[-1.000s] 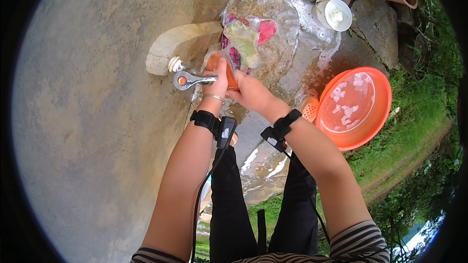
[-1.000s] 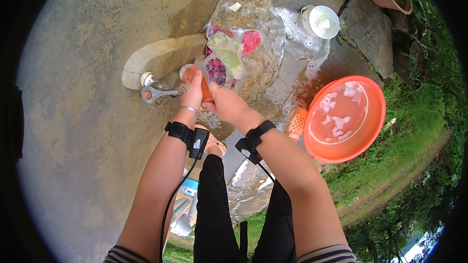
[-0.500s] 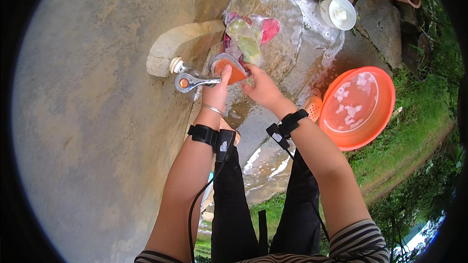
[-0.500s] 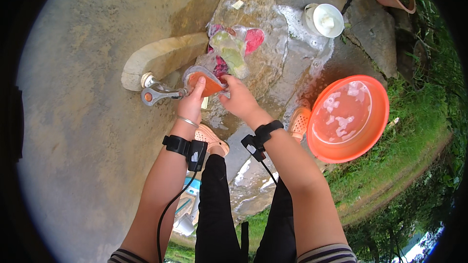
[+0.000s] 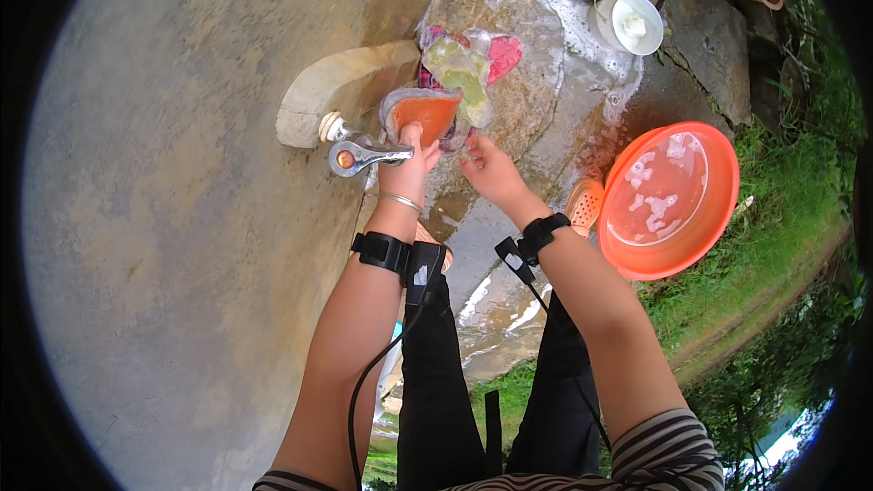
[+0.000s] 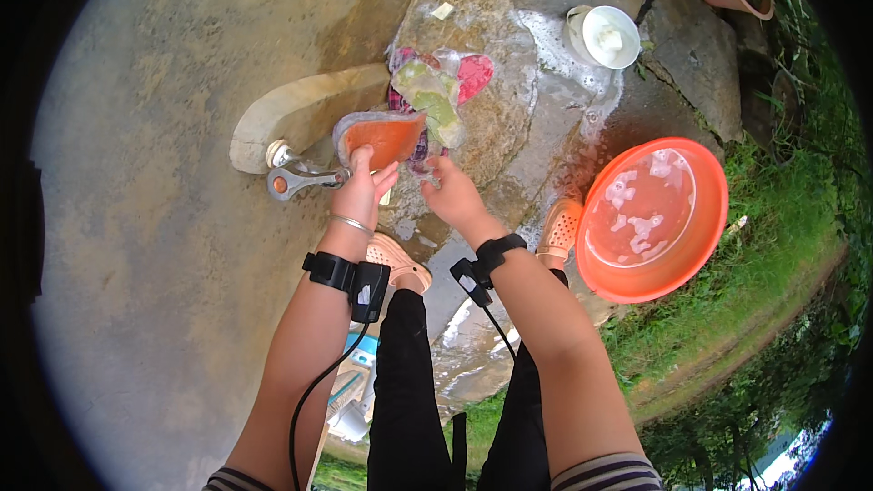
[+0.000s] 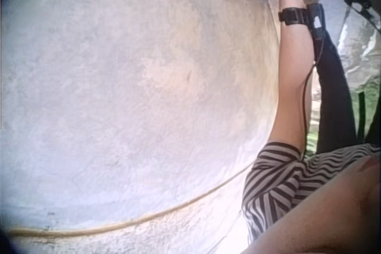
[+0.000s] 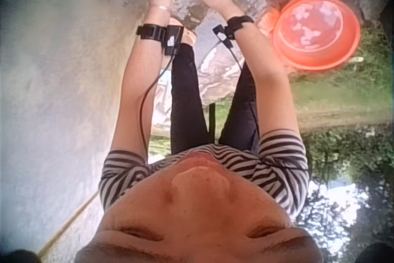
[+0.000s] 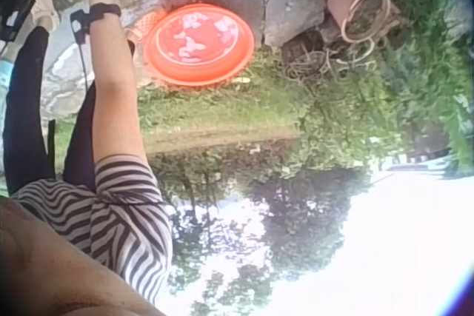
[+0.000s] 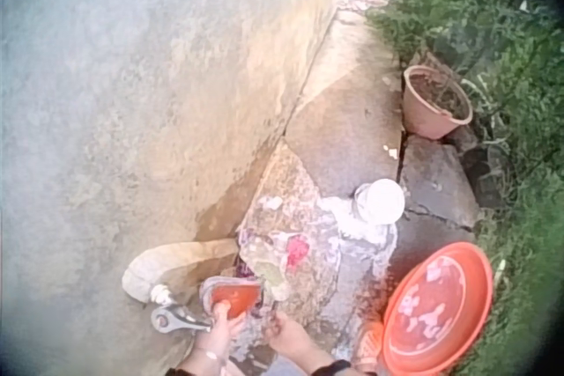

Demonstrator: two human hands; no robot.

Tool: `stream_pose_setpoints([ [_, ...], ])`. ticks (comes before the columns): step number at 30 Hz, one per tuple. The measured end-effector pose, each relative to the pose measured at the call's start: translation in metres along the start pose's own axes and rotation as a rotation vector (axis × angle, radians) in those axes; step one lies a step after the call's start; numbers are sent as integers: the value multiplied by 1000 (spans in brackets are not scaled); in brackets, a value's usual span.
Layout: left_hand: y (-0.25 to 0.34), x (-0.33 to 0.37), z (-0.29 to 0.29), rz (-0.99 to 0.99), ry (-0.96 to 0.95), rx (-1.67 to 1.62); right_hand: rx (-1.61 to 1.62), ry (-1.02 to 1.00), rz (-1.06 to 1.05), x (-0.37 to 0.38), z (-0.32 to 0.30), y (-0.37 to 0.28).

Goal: The person washes grapes in a plastic bag under a running faucet, then removes the grapes and continues washing them by hand before placing them into a nearby orange bucket.

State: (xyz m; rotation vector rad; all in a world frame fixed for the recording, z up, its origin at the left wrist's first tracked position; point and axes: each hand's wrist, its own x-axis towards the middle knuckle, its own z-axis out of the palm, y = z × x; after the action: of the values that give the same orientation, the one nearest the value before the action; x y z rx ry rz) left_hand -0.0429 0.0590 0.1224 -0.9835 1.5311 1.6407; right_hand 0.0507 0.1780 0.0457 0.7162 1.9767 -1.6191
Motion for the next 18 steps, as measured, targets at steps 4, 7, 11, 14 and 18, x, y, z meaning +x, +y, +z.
stream_pose_setpoints([
  [4,4,-3,12,60,58,17,33,11,80,9,6,16],
  [7,2,-3,14,180,24,11,75,6,167,18,10,30],
  [11,-6,5,10,253,-57,-121,175,60,234,32,22,63],
  [14,-8,9,-3,286,-118,-115,241,147,258,44,32,75],
  [18,-10,12,14,310,-158,-122,368,273,286,78,22,115],
])
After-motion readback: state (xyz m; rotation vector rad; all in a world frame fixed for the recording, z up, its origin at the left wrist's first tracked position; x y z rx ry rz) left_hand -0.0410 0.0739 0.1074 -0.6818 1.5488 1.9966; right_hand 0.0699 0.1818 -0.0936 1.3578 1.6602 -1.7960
